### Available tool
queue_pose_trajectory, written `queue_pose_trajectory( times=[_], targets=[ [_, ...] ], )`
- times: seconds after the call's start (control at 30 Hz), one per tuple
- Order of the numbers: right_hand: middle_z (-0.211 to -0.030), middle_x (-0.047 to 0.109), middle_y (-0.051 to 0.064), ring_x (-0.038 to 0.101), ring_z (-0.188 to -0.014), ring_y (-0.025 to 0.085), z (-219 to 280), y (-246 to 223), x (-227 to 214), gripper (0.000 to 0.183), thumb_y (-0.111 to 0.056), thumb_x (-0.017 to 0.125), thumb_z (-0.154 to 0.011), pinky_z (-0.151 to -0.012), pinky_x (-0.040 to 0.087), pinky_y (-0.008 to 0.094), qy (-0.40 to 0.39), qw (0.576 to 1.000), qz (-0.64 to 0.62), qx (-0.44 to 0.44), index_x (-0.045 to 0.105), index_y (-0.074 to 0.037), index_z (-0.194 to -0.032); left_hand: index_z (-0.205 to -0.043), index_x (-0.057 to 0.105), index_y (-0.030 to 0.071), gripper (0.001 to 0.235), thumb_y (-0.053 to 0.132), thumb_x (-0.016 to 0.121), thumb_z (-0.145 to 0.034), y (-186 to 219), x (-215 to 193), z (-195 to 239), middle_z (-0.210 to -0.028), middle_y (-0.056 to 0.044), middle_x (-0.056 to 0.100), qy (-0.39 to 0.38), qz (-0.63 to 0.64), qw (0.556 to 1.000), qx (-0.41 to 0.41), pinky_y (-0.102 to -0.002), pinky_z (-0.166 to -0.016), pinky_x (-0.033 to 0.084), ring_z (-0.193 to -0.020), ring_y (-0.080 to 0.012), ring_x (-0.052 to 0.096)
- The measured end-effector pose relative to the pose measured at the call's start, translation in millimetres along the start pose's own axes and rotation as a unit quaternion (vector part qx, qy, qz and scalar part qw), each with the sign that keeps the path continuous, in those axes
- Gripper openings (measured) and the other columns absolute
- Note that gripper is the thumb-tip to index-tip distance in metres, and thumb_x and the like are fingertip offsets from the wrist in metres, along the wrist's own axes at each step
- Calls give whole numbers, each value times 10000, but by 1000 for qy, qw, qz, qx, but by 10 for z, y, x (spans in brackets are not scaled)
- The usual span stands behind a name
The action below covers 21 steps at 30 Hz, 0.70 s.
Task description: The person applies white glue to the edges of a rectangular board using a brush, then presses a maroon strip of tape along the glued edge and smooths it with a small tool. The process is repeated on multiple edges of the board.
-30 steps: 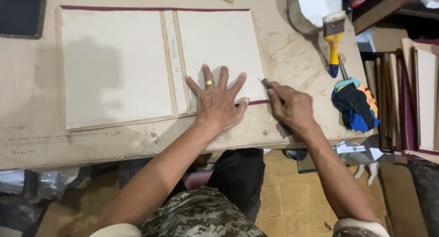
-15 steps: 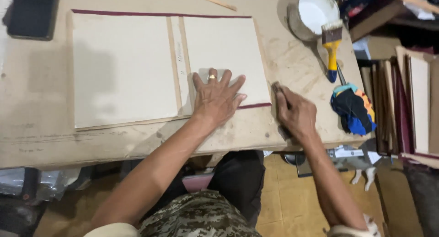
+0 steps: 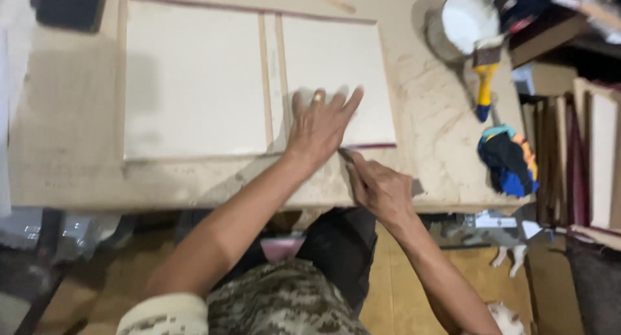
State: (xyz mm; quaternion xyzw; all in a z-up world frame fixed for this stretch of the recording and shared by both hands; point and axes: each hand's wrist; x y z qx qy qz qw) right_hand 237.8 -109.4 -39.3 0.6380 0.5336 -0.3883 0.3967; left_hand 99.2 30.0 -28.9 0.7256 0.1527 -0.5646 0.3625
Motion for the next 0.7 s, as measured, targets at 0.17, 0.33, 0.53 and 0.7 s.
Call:
queue_pose_trajectory(
  times=[0.17, 0.33, 0.53, 0.7],
  targets=[
    [-804, 752, 104, 735, -733, 355, -346, 420, 124, 227, -321, 617, -1015, -601, 556, 519, 3, 998, -55, 36, 771, -161, -969, -1480, 509, 126, 474, 316, 460, -1049, -122, -160, 100, -1281, -137, 684, 19, -2, 999, 42, -714, -999, 427, -1190, -370, 618],
    [-850, 755, 152, 737, -847, 407, -89, 344, 115, 408, -488, 477, -1046, -774, 570, 557, -127, 984, -40, 122, 739, -179, -1095, -1558, 448, 194, 814, 667, 527, -900, -221, -775, 601, -1623, -250, 344, -137, -46, 989, -19, -717, -1172, 189, -1482, -539, 280],
    [-659, 688, 106, 707, -617, 336, -223, -70, -42, 256, -349, 581, -1021, -546, 548, 478, -8, 999, -44, -11, 775, -195, -1085, -1550, 458, 329, 623, 521, 401, -961, -267, -622, 515, -1649, -178, 321, -115, -42, 992, -15, -668, -1174, 212, -1472, -588, 234],
    [-891, 758, 150, 736, -860, 402, -292, 268, 64, 352, -424, 540, -1053, -715, 570, 565, -68, 992, -31, 106, 758, -185, -1191, -1559, 439, 350, 605, 490, 364, -976, -330, -684, 547, -1648, -139, 338, -121, -53, 991, -6, -662, -1152, 222, -1471, -567, 253]
  ],
)
Point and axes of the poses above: each hand's wrist, its own z-axis away from the middle knuckle, its own x-axis out of the palm, y = z × x
